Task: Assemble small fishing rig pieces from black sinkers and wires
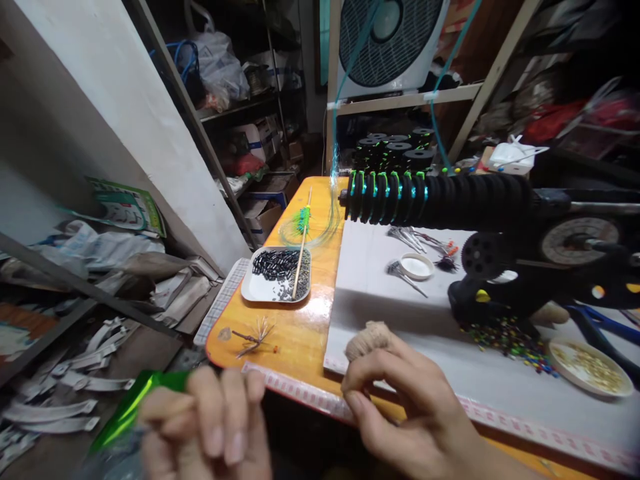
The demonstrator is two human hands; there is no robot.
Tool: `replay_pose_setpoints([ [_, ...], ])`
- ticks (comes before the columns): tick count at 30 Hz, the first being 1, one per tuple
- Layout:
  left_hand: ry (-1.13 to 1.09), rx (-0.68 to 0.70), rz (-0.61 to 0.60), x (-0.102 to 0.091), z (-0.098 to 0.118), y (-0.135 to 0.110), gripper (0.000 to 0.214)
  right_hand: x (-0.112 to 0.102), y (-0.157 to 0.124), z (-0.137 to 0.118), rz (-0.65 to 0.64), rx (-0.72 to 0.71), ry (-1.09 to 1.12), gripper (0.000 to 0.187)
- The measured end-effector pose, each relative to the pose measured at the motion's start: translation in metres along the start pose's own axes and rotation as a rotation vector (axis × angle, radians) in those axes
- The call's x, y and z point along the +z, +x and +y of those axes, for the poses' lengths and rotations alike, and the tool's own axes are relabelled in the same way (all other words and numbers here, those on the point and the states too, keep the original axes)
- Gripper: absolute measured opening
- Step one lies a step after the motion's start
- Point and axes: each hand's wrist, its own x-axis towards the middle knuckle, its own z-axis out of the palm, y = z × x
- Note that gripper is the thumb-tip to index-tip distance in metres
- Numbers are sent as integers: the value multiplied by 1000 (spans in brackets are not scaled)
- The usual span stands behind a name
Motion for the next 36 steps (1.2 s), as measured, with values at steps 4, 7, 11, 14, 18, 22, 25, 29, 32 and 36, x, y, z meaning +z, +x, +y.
replay_pose_setpoints([
  [4,815,52,-445,20,16,84,19,2,0,1,-67,-7,26,15],
  [7,1402,25,-826,38,-4,137,28,4,-2,3,-92,4,18,17],
  [11,1593,-53,-1002,47,-44,167,37,3,-4,6,-100,-11,10,16],
  [14,1679,-99,-1087,42,-61,172,40,5,-4,12,-106,-34,24,14],
  [18,1729,-129,-1118,40,-64,173,38,14,-6,28,-58,-147,75,10],
  [22,1680,-96,-1098,54,-58,168,35,23,-11,40,-44,-155,111,10],
  [25,1543,-129,-1177,63,-57,169,33,24,-12,41,-63,-148,104,10],
  [29,1462,-148,-1221,62,-58,187,28,20,-11,39,-64,-108,78,7],
  [32,1502,-84,-1196,55,-60,200,20,20,-11,40,-75,-76,81,5],
  [36,1562,-35,-1299,52,-68,197,18,22,-13,46,-115,-54,110,11],
])
